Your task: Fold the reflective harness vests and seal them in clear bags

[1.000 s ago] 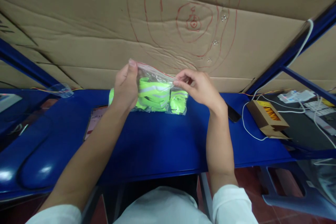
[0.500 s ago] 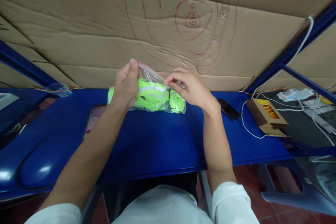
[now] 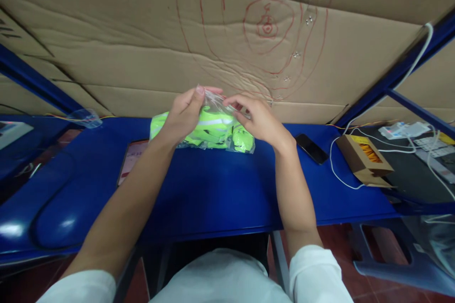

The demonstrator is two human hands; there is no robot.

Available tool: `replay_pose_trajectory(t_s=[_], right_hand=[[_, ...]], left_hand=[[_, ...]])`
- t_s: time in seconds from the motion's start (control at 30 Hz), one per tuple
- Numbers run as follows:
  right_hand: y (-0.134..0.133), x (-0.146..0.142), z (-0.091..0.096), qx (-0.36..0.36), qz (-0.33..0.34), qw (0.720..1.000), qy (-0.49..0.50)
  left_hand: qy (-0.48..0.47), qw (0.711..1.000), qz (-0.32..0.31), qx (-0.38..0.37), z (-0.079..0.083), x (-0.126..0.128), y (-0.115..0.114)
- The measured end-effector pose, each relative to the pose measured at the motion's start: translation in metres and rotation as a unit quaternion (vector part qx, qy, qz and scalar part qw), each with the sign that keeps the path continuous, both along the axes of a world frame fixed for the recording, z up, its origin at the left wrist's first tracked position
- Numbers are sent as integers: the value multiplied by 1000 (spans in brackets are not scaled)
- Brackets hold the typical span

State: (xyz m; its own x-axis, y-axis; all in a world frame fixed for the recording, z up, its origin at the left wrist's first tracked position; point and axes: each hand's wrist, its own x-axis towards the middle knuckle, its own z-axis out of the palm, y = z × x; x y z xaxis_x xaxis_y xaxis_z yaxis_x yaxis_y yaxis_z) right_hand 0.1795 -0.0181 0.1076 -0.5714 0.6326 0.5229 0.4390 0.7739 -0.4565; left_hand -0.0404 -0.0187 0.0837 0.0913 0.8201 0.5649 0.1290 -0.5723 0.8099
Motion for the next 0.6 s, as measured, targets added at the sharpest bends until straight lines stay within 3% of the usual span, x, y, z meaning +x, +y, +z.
replay_pose_trajectory(t_s=[0.2,0.3,0.4,0.53,0.6], right_hand=[[0,-4,-10,-19,27,997,-68],[0,-3,-15,-93,41,989,-111],[2,-2,-16,-163,53,976,-134],[-1,3,-6,-168,66,982,-61],[-5,8,2,-141,42,989,-5]], left_hand=[[31,999,12,2,-8,-8,8],[70,997,30,2,-15,-15,15],[80,997,1,-21,-17,-21,19],[26,998,-11,-49,-11,-32,19],[11,998,-6,-55,-8,-38,19]])
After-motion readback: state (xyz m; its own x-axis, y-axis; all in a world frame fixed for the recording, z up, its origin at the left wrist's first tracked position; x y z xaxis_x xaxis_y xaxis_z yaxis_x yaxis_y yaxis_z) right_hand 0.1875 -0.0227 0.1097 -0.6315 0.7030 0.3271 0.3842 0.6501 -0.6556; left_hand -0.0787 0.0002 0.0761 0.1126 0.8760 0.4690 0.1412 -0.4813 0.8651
